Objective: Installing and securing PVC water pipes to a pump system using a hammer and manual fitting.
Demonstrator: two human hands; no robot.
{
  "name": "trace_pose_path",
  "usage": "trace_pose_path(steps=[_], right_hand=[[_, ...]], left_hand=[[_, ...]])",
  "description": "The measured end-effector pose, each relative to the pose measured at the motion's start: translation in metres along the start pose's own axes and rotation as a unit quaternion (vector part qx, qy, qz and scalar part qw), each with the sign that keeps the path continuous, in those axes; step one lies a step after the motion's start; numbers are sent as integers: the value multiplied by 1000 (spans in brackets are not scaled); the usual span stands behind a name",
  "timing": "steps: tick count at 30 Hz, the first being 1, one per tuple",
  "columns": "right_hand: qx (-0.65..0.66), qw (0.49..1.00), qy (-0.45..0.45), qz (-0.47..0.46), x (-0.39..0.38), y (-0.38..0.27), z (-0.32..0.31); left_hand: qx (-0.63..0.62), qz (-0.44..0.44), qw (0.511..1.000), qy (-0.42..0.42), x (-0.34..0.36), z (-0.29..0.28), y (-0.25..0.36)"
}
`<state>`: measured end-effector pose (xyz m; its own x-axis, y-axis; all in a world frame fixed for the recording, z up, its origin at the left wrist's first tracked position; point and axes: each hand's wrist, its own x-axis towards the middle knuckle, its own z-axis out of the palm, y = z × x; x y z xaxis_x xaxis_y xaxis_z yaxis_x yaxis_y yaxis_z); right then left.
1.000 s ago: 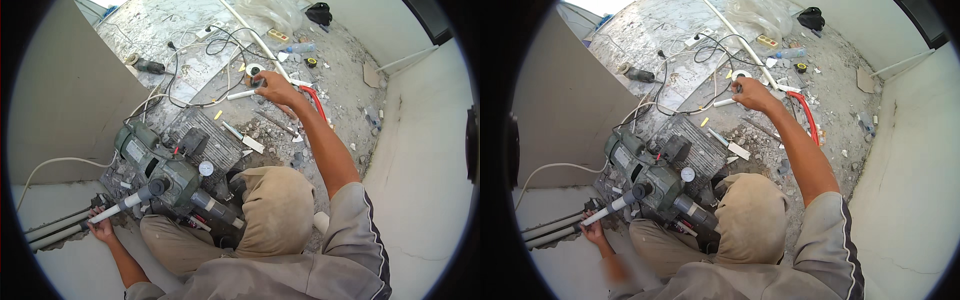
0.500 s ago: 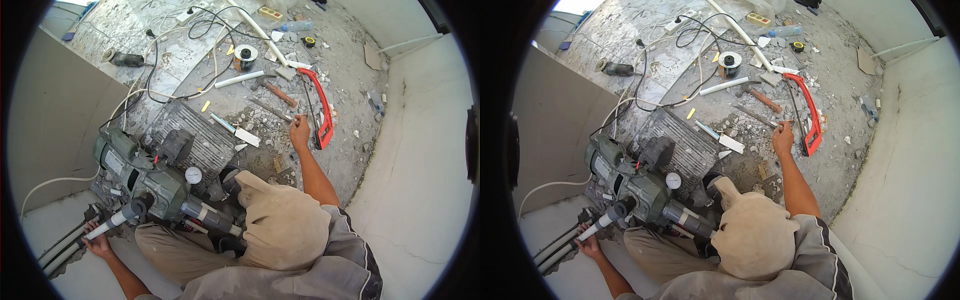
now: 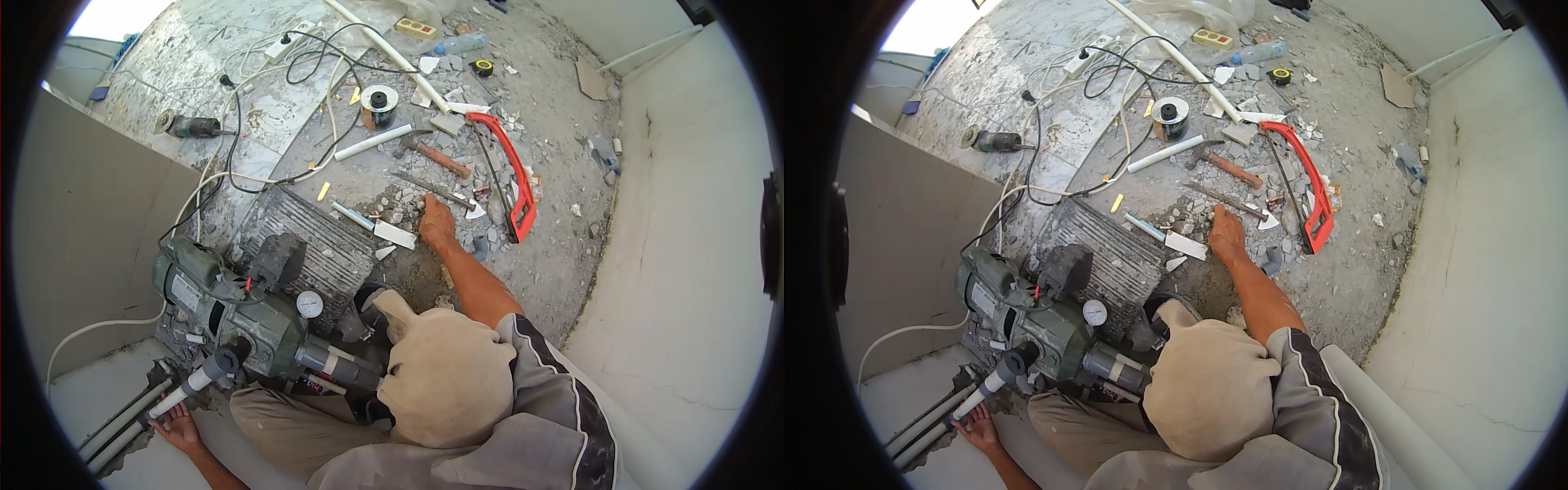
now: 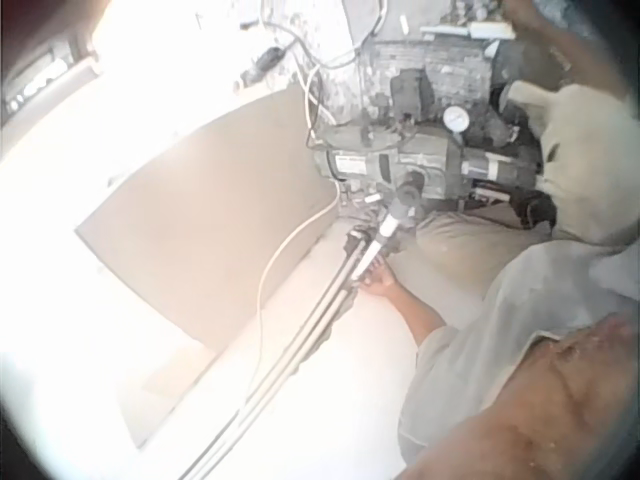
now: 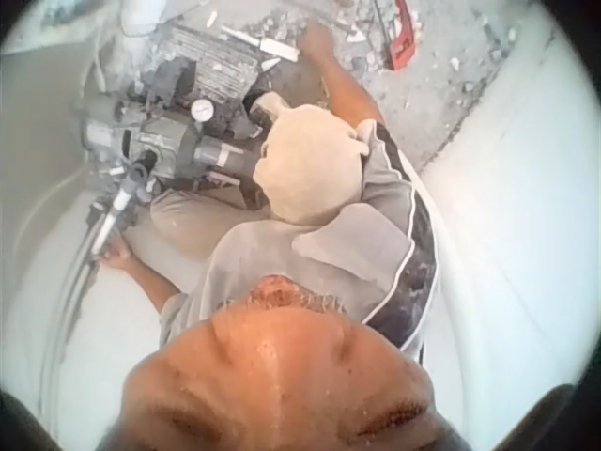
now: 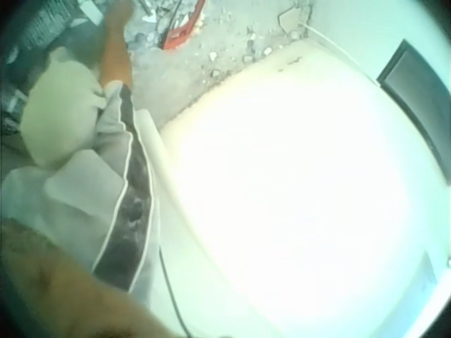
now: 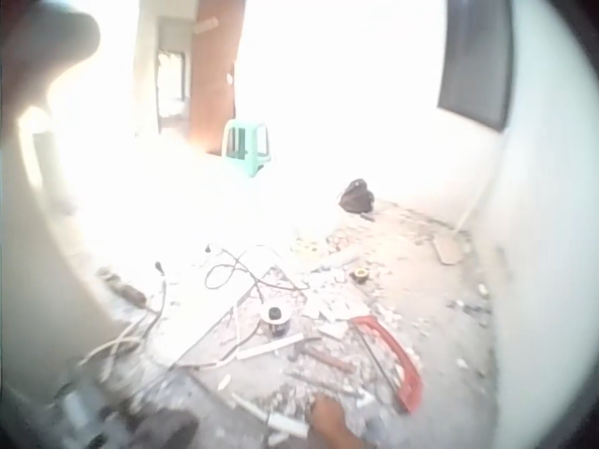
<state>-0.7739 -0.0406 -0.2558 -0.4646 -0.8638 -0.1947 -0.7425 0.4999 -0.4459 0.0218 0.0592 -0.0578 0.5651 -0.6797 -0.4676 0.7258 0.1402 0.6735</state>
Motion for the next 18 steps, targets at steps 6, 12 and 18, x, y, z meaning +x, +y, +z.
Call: trace_pose_path(steps=[6,12,18], right_hand=[[111,991,71,-13,-37,4,-1],[171,982,68,52,-70,12,-30],[180,973,115,85,-94,61,-55]], left_hand=[[52,-24,998,15,4,-12,-4],[80,-24,996,30,13,-25,-3],[59,-40,997,20,12,-14,-9]])
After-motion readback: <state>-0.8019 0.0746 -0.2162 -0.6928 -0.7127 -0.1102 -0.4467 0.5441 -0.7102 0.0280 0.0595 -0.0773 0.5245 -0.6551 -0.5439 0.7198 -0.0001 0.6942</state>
